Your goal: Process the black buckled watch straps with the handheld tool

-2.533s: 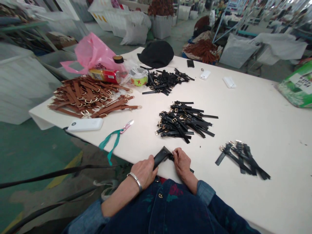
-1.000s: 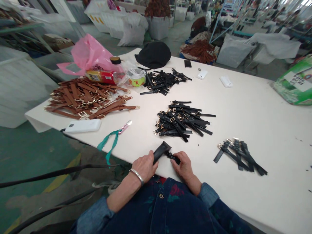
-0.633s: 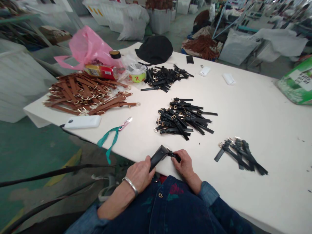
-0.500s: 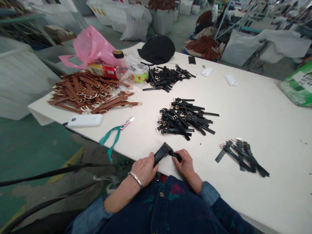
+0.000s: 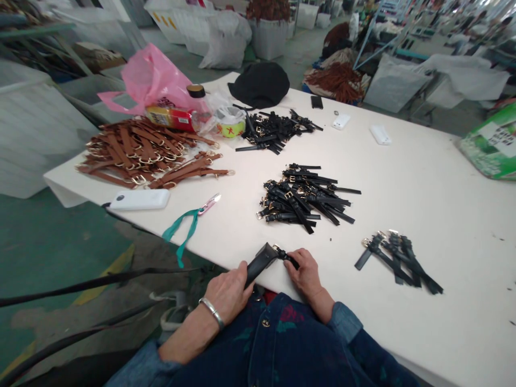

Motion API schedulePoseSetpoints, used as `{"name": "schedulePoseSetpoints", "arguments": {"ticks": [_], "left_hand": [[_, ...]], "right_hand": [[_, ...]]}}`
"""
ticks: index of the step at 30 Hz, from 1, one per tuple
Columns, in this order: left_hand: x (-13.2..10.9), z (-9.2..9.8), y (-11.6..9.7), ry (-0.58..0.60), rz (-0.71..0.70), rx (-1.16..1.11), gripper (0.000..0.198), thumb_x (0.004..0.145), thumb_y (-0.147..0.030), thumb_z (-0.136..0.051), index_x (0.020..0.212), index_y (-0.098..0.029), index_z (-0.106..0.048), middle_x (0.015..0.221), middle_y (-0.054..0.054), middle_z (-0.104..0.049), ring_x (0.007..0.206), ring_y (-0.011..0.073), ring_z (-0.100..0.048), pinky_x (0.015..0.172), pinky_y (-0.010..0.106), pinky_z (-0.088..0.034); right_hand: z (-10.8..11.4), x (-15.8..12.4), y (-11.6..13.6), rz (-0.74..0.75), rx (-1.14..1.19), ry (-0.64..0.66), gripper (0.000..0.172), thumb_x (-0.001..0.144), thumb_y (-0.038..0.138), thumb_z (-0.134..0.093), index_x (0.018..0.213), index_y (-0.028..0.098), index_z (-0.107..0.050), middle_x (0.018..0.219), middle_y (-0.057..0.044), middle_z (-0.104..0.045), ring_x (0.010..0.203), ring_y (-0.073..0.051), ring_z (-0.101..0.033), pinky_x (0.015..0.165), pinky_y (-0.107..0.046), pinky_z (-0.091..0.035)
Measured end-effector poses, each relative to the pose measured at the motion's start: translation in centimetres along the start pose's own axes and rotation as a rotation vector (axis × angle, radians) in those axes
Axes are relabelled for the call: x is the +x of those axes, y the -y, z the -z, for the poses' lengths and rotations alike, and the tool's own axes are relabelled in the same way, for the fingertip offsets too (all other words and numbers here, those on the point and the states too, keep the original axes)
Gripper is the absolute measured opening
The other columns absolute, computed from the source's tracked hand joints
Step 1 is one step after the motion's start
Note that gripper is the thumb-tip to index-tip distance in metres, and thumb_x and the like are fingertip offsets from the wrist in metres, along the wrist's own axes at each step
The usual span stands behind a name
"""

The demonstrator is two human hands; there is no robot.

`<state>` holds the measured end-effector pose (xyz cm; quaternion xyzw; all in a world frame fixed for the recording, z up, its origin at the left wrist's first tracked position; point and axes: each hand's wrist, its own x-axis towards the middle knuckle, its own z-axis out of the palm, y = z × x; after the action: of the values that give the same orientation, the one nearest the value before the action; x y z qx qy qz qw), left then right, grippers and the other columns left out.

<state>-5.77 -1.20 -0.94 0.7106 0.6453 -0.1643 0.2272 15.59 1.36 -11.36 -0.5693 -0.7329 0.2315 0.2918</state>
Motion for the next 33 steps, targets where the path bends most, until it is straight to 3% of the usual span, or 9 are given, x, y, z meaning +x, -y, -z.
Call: {"name": "schedulePoseSetpoints", "arguments": {"ticks": [8, 15, 23, 30, 33], "left_hand": [[-0.4, 1.5, 1.6, -0.003, -0.061, 0.022, 0.030, 0.084, -0.041, -0.034, 0.108, -0.024, -0.043, 0.091, 0.006, -0.063, 0.083, 0.0238, -0.061, 0.069, 0.034, -0.045], [0.7, 3.4, 0.9, 0.009, -0.158, 0.121, 0.028, 0.080, -0.031, -0.043, 0.107, -0.025, -0.044, 0.092, 0.007, -0.059, 0.081, 0.0269, -0.060, 0.066, 0.038, -0.045], [1.5, 3.0, -2.5, 0.031, -0.222, 0.179, 0.023, 0.078, -0.024, -0.044, 0.101, -0.021, -0.044, 0.085, 0.007, -0.058, 0.074, 0.0267, -0.062, 0.063, 0.039, -0.046], [0.7, 3.3, -1.2, 0.066, -0.203, 0.226, 0.025, 0.081, -0.029, -0.041, 0.104, -0.020, -0.043, 0.085, 0.007, -0.059, 0.073, 0.0264, -0.063, 0.060, 0.037, -0.048], [0.8, 3.5, -1.9, 0.073, -0.203, 0.246, 0.023, 0.080, -0.026, -0.041, 0.101, -0.019, -0.045, 0.084, 0.007, -0.059, 0.073, 0.0282, -0.063, 0.060, 0.039, -0.048]], "right_hand": [[2.1, 1.0, -0.3, 0.098, -0.181, 0.137, 0.017, 0.079, 0.027, -0.055, 0.094, 0.024, -0.063, 0.082, -0.005, -0.058, 0.081, -0.020, -0.051, 0.071, -0.032, -0.037], [3.5, 2.1, -2.0, 0.212, -0.161, 0.243, 0.021, 0.079, 0.022, -0.057, 0.099, 0.026, -0.062, 0.089, -0.005, -0.059, 0.085, -0.020, -0.049, 0.070, -0.033, -0.036], [2.5, 1.6, -3.0, 0.159, -0.022, 0.186, 0.022, 0.082, 0.024, -0.053, 0.103, 0.025, -0.061, 0.091, -0.005, -0.058, 0.087, -0.020, -0.048, 0.075, -0.036, -0.037], [2.3, 1.5, -3.1, 0.162, -0.005, 0.187, 0.021, 0.084, 0.026, -0.052, 0.102, 0.025, -0.062, 0.091, -0.005, -0.058, 0.086, -0.020, -0.047, 0.075, -0.036, -0.037], [2.2, 1.5, -3.1, 0.162, -0.002, 0.172, 0.021, 0.084, 0.026, -0.051, 0.102, 0.024, -0.062, 0.091, -0.006, -0.058, 0.087, -0.020, -0.046, 0.076, -0.036, -0.036]]}}
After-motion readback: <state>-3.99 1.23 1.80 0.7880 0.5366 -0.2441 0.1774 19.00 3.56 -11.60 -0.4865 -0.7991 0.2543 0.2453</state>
